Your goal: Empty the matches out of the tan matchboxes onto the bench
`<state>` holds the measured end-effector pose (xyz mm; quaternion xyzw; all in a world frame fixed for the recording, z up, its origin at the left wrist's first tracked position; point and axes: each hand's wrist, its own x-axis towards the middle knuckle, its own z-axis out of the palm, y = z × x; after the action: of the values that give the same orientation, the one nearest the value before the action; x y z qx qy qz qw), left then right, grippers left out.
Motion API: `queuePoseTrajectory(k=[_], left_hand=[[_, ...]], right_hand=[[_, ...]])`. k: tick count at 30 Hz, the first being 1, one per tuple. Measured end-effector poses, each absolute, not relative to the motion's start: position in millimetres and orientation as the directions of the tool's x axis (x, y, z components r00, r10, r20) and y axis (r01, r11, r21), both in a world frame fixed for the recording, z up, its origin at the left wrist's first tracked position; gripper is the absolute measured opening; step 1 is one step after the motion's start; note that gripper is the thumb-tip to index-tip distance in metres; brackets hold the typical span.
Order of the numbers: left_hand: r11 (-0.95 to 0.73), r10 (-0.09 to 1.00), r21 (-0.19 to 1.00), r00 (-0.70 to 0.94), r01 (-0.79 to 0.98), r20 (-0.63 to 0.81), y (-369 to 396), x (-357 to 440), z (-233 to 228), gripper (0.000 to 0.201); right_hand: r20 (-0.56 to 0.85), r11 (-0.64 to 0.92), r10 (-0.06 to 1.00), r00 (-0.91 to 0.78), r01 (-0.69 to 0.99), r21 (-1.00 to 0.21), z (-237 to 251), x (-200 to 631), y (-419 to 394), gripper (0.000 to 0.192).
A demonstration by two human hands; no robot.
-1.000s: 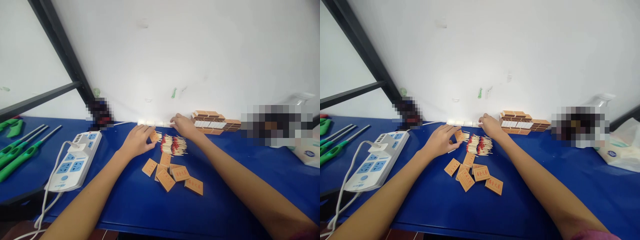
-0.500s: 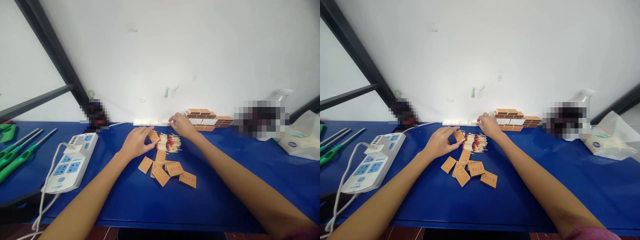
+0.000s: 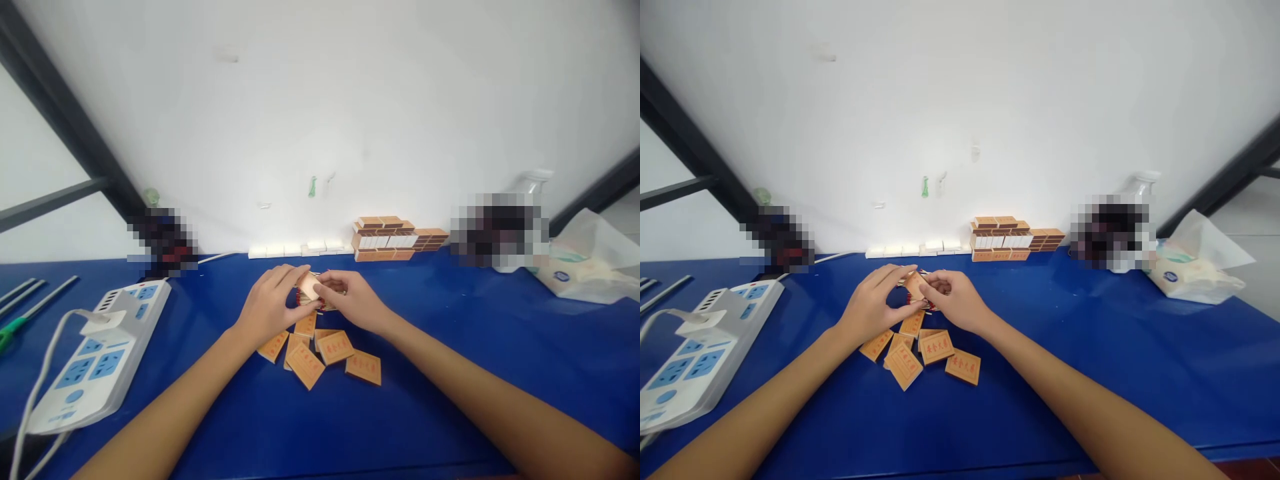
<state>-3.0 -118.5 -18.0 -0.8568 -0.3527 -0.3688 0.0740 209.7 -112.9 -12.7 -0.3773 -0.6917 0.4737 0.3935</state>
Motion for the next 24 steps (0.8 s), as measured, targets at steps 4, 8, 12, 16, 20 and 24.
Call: queuePoseTrajectory(k=[4, 8, 12, 16, 20, 24], left_hand=[[-0.758, 0.561, 0.139, 0.528, 0.637, 0.637, -119.2, -1.9, -17.6, 0.053], [-0.738, 0.637, 0.322, 0.454, 0.593, 0.623, -118.7, 8.2, -5.9, 0.036], [-0.733, 0.660, 0.376, 0.460, 0.567, 0.594, -110.1, 23.7, 4.6, 0.031], [-0.696, 0.677, 0.394, 0.365, 0.600, 0.640, -103.0, 26.6, -2.5, 0.036], [-0.688, 0.646, 0.360, 0.305, 0.630, 0.700, -105.0, 19.1, -14.8, 0.032], [-0.692, 0.628, 0.336, 0.304, 0.639, 0.716, -108.9, 15.4, -19.3, 0.031]], right_hand=[[0.264, 0.384, 0.864, -0.428, 0.223, -0.896, -10.0, 214.8, -110.3, 0.033], [0.299, 0.409, 0.869, -0.395, 0.234, -0.882, -2.6, 225.7, -113.4, 0.034], [0.281, 0.329, 0.924, -0.258, 0.168, -0.929, -9.8, 236.1, -109.2, 0.042], [0.251, 0.252, 0.968, -0.023, 0.060, -0.966, -17.9, 237.6, -105.0, 0.044], [0.215, 0.225, 0.970, -0.113, 0.080, -0.971, -15.6, 232.7, -112.7, 0.042], [0.245, 0.261, 0.958, -0.147, 0.102, -0.960, -16.1, 228.7, -119.2, 0.041]])
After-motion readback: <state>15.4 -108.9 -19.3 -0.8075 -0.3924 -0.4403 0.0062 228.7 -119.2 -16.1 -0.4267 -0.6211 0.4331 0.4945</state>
